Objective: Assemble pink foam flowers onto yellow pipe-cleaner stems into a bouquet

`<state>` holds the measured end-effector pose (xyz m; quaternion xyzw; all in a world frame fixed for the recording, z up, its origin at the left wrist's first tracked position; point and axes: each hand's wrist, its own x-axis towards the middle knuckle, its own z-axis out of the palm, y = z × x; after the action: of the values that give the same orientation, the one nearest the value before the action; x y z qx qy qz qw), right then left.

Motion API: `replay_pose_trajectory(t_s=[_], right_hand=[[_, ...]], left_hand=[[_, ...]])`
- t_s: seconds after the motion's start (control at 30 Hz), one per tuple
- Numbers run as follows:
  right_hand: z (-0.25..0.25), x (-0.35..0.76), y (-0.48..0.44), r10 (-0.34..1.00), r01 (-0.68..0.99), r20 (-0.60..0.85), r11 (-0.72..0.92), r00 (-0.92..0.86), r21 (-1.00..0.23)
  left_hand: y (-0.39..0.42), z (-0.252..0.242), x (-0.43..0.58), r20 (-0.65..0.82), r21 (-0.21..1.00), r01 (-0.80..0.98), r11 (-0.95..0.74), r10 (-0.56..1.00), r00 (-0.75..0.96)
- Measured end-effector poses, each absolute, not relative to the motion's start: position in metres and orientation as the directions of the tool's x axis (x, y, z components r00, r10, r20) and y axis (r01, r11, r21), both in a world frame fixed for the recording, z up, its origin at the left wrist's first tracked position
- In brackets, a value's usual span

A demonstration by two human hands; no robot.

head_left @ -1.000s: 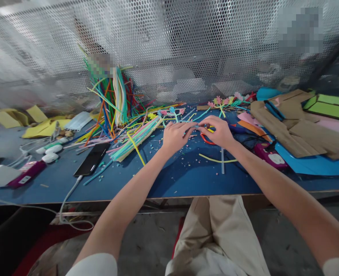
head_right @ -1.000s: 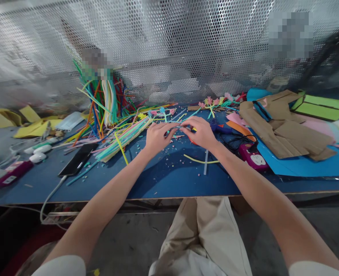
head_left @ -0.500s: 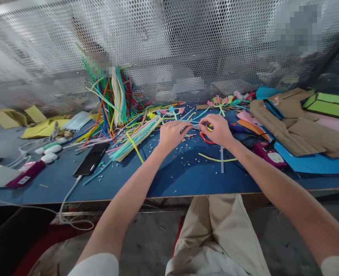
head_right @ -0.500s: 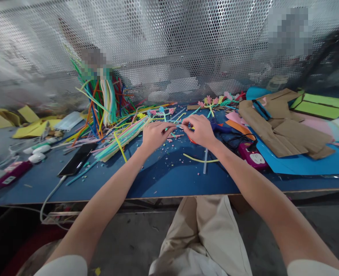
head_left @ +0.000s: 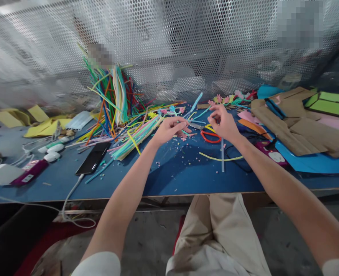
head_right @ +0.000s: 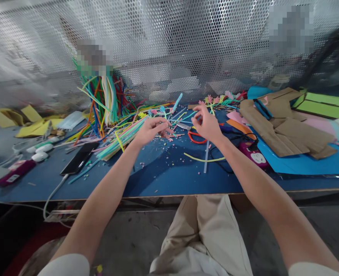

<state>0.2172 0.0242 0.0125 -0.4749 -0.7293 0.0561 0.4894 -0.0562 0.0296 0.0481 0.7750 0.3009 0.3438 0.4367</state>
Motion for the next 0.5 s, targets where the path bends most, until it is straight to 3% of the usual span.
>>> replay_pose_trajectory(t_s=[0.17, 0.33, 0.5], right_hand=[[0.008, 0.207, 0.020, 0.840, 0.707, 0.442, 0.518, -0.315, -0.481], [0.005, 0.191, 0.014, 0.760, 0.623, 0.394, 0.650, -0.517, -0.436], [0.004, 0.187, 0.013, 0.716, 0.588, 0.354, 0.697, -0.602, -0.410]], left_hand=[[0.036, 0.042, -0.052, 0.340, 0.934, -0.046, -0.355, 0.840, 0.422], [0.042, 0.037, -0.053, 0.378, 0.920, -0.031, -0.391, 0.863, 0.336], [0.049, 0.033, -0.054, 0.473, 0.870, -0.006, -0.494, 0.829, 0.299]])
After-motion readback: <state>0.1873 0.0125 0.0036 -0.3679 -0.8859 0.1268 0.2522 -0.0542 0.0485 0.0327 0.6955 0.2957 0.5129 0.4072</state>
